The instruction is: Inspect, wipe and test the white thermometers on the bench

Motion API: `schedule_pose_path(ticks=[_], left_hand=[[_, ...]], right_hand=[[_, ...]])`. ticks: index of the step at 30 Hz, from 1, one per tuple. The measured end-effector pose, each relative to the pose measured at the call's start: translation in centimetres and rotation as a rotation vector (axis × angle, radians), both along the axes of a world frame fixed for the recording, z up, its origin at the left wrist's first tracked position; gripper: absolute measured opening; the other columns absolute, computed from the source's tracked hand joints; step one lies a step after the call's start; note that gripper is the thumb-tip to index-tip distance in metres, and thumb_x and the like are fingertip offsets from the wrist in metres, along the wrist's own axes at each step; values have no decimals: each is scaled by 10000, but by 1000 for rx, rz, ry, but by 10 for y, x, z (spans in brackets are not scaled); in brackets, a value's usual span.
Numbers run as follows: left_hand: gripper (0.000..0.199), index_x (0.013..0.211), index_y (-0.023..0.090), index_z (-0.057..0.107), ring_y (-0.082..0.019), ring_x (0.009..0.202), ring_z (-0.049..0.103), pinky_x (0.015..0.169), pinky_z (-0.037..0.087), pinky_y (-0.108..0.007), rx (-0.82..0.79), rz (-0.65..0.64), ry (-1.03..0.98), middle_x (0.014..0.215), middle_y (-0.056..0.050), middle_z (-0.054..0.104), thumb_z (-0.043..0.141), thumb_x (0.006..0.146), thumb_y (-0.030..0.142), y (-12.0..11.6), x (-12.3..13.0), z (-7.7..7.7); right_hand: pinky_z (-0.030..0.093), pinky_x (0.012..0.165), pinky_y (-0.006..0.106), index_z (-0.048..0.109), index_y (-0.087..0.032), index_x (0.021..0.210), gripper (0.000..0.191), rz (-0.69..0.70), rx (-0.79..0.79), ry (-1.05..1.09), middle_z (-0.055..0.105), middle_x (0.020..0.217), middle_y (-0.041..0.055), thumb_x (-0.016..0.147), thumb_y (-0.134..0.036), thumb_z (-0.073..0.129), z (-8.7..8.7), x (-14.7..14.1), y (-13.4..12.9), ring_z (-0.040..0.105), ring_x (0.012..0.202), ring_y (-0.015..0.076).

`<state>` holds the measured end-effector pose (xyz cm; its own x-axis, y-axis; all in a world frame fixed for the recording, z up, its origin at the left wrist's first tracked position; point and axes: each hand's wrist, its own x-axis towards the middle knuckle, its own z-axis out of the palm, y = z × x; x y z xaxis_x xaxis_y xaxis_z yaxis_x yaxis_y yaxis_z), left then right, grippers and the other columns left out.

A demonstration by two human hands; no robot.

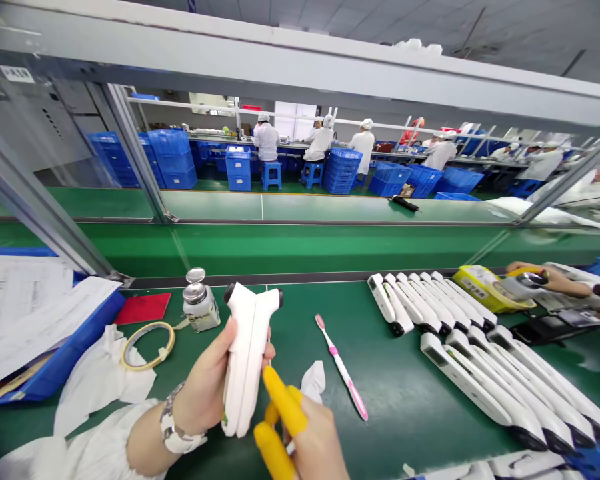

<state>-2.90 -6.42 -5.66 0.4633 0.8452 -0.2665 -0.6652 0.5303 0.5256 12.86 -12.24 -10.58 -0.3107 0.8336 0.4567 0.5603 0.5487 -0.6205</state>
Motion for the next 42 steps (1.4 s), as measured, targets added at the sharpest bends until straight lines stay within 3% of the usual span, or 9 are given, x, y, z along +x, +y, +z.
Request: schedule_pose_path(ticks=[4, 6, 8, 13, 18, 24, 29, 35, 42], left_hand=[[451, 976, 46, 601, -118, 639, 571, 595, 482, -200, -46, 23, -61, 746, -106, 619, 429, 869, 448, 11, -10, 4], [443, 987, 44, 603, -121, 649, 566, 586, 485, -200, -44, 64, -81, 763, -108, 608, 419, 876, 431, 16, -18, 12], [427, 1025, 42, 589, -126, 665, 564, 582, 492, -204, 10, 156, -107, 803, -110, 595, 409, 883, 402, 19, -32, 24], [451, 1155, 49, 508, -133, 722, 561, 625, 529, -226, 219, 537, -176, 929, -112, 552, 426, 873, 392, 17, -87, 56], [515, 1258, 67, 420, -132, 760, 560, 647, 541, -212, 337, 777, -202, 958, -105, 529, 461, 857, 388, 11, -128, 67], [527, 1265, 42, 398, -129, 747, 559, 630, 544, -204, 296, 807, -227, 950, -114, 516, 444, 865, 381, 10, -137, 71], [508, 1239, 24, 414, -129, 729, 558, 610, 544, -201, 240, 756, -232, 914, -106, 517, 413, 878, 381, 14, -133, 75], [471, 1200, 13, 447, -135, 726, 569, 610, 548, -212, 180, 734, -213, 890, -108, 526, 410, 882, 359, 19, -126, 72], [415, 1162, 33, 490, -134, 703, 572, 594, 549, -227, 132, 710, -159, 849, -108, 545, 410, 886, 332, 17, -116, 72]], right_hand=[[539, 667, 356, 585, -174, 1118, 340, -202, 16, -368, 625, 999, 150, 817, -333, 574, -43, 37, 0, 629, 835, 275], [549, 605, 325, 659, -202, 1027, 245, -158, -38, -493, 640, 846, 110, 826, -216, 520, -62, 48, 1, 647, 716, 241], [539, 586, 298, 669, -231, 1023, 304, -100, -107, -556, 618, 786, 81, 837, -133, 450, -65, 45, 9, 639, 669, 209], [508, 600, 316, 652, -217, 1059, 253, -23, 19, -517, 590, 783, 68, 876, -191, 480, -11, -18, 70, 588, 680, 206], [499, 693, 331, 667, -234, 1065, 312, -47, 181, -400, 578, 950, 102, 826, -105, 513, 33, -99, 144, 553, 831, 228], [505, 710, 383, 661, -249, 1068, 257, 38, 183, -355, 570, 951, 114, 881, -257, 484, 21, -136, 160, 528, 878, 264], [431, 912, 510, 548, -210, 1213, 390, 59, 133, -240, 443, 1292, 174, 832, -292, 568, -11, -135, 159, 411, 1186, 362], [420, 983, 346, 409, -209, 1271, 504, 131, 108, -37, 469, 1307, 115, 808, -282, 596, -44, -148, 172, 485, 1181, 227], [472, 891, 327, 490, -245, 1169, 476, 136, 159, 48, 554, 1156, 67, 732, -274, 675, -40, -144, 173, 576, 1031, 219]])
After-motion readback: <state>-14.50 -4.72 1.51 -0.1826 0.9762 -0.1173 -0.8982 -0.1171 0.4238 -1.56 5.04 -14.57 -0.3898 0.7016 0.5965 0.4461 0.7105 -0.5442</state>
